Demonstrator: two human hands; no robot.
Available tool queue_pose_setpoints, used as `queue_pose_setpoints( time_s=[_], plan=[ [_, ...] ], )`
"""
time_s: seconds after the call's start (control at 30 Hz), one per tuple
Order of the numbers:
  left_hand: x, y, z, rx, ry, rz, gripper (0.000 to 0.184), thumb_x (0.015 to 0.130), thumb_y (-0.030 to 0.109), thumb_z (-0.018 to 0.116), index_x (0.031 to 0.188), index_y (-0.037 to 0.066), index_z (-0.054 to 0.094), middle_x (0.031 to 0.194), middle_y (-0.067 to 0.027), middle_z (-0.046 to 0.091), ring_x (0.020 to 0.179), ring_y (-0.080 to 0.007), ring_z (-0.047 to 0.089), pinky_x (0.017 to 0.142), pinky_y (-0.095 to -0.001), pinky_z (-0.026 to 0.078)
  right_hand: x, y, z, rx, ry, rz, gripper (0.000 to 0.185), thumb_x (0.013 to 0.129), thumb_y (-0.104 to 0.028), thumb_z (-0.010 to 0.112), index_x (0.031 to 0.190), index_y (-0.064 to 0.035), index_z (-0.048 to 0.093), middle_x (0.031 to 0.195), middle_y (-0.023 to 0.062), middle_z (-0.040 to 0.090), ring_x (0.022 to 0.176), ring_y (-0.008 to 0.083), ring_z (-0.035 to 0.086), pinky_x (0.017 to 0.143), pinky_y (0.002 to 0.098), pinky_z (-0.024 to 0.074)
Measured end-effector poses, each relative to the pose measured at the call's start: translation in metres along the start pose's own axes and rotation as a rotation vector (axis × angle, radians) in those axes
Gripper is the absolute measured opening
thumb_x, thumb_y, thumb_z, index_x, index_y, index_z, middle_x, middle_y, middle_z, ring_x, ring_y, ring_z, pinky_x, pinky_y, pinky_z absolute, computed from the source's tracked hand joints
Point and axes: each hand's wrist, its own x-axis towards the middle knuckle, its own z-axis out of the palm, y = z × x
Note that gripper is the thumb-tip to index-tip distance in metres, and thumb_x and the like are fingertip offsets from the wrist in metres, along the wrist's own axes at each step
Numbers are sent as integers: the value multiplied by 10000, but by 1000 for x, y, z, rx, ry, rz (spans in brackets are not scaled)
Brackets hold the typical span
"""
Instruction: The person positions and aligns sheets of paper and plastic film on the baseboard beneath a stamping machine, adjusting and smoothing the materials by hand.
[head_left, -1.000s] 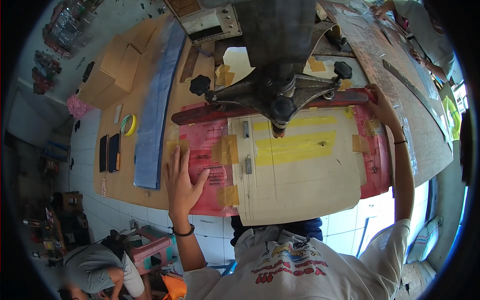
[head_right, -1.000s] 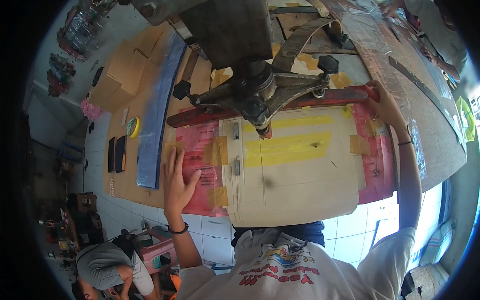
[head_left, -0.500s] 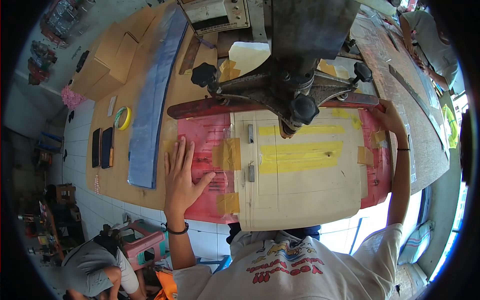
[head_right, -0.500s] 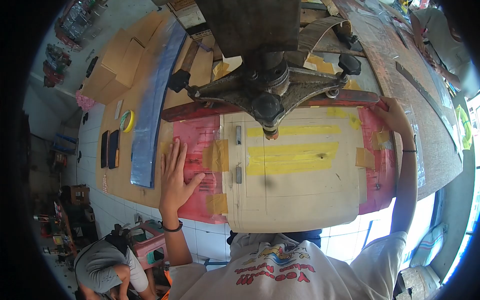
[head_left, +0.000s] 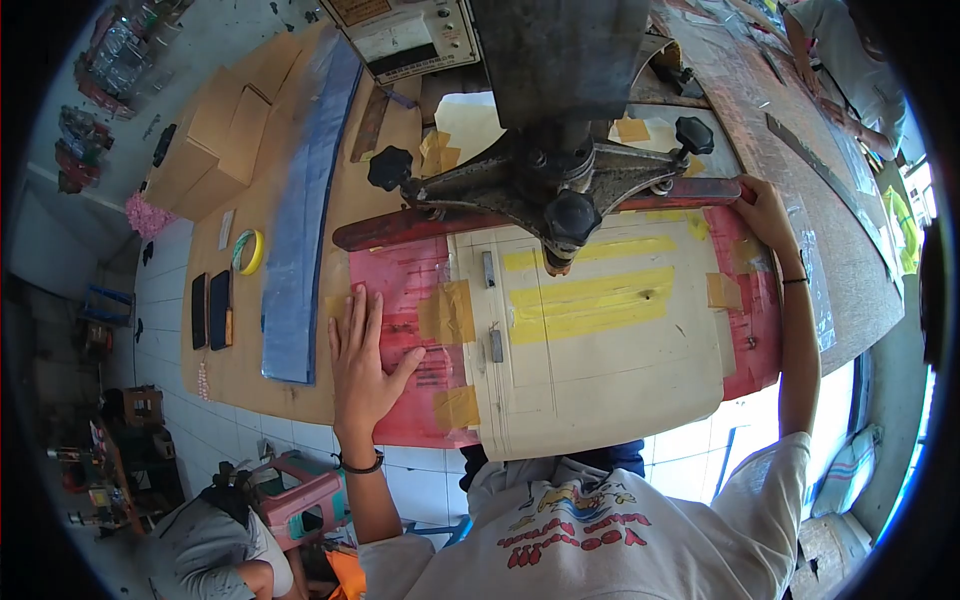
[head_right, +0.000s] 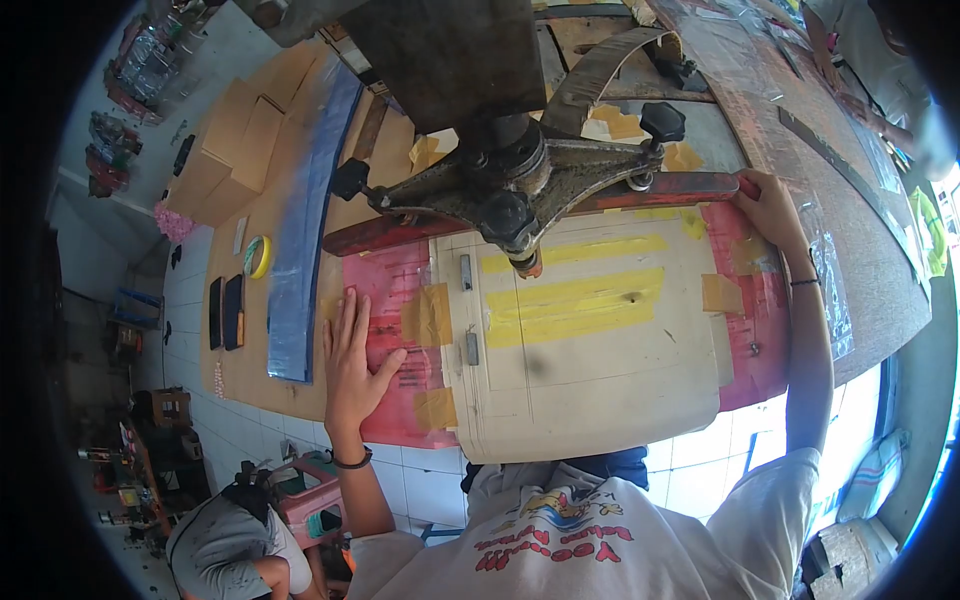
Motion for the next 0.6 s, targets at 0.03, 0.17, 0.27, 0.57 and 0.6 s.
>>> queue_pose_setpoints(
  time_s=[0.03,0.17,0.27,0.57,0.6],
  plan=[
    [1,-1,0,-1,-2,5,946,887,584,668,1588,48,327,1670,-193,253,1549,-363,220,1251,-567,124,-1,-3,-2,-6,-10,8,282,880,-211,716,1077,-10,726,862,161,727,797,233,709,762,377,531],
    [4,-2,-1,-10,-4,14,943,892,586,660,1589,47,325,1669,-193,254,1550,-363,218,1253,-562,123,1,4,-3,12,-40,7,289,883,-231,713,1079,-19,727,861,160,724,796,236,707,761,380,530],
    [7,-3,-1,-7,-3,19,939,893,578,662,1589,47,324,1668,-193,258,1550,-362,217,1254,-558,118,0,2,-3,10,-39,2,291,882,-237,709,1075,-20,726,858,162,719,787,246,700,759,383,528],
    [6,-5,0,-7,2,31,951,877,571,677,1590,48,325,1665,-192,266,1553,-353,217,1254,-560,113,1,-1,-11,10,-89,40,288,882,-225,701,1077,-14,715,870,163,708,795,247,680,766,390,518],
    [6,-5,0,-9,1,35,953,875,570,679,1590,49,324,1666,-192,266,1553,-352,217,1253,-561,113,1,-2,-12,10,-96,39,286,881,-224,702,1073,-13,715,863,160,705,790,242,676,763,388,517]
  ],
)
